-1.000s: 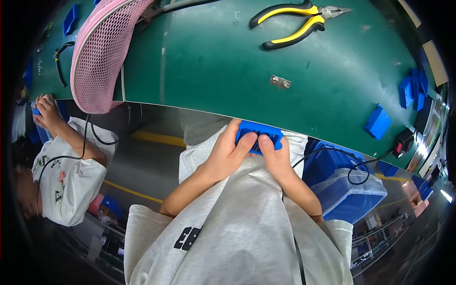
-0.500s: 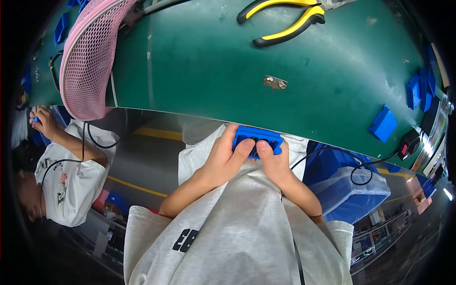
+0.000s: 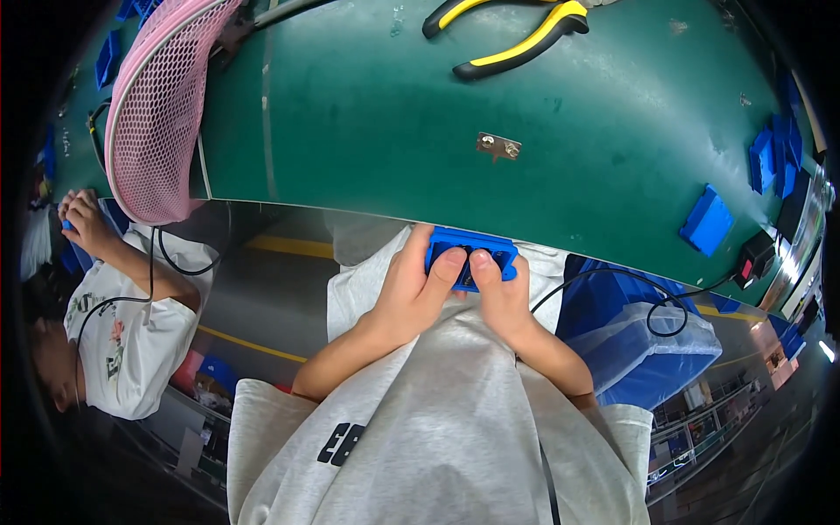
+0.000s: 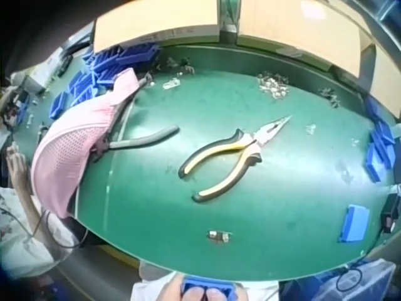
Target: The person assembles metal contacts into blue plastic battery holders by hand at a factory workbench.
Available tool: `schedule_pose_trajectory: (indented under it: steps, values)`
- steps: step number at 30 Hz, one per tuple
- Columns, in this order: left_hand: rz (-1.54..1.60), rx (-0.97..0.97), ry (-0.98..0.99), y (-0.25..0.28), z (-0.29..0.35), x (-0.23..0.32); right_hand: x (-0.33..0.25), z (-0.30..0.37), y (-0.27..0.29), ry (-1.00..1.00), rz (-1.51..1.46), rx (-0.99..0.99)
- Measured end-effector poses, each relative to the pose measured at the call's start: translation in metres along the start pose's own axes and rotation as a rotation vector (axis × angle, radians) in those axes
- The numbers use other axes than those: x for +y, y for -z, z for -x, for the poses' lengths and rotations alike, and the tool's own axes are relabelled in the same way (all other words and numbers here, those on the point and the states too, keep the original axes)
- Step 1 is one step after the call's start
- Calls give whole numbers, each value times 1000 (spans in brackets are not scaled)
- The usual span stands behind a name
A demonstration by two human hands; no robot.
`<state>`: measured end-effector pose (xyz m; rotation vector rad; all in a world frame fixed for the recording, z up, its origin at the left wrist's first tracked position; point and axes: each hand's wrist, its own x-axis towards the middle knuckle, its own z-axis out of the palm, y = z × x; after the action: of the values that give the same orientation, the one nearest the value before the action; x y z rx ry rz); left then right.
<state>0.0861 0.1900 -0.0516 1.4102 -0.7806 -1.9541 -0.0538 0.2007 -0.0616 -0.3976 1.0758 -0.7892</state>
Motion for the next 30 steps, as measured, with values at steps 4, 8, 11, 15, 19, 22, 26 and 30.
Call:
schedule_pose_trajectory:
  steps: [4,8,11,15,19,22,26,30]
  values:
    - [2,46,42,-5,2,8,-5,2,-7,-27,-25,17]
    - [-51,69,77,-3,1,7,-5,1,-10,5,-18,59]
    - [-103,60,54,-4,5,11,-10,5,-12,115,41,49]
    - [-95,77,64,-5,7,13,-11,5,-10,96,28,26]
    - [2,19,16,0,8,0,0,7,-12,-2,-72,57]
    - [-10,8,-3,0,5,3,0,3,-9,28,-46,25]
    - [-15,23,-5,-4,3,5,-3,4,-7,46,-17,12]
    - [1,38,6,-7,2,8,-3,3,-7,34,-25,28]
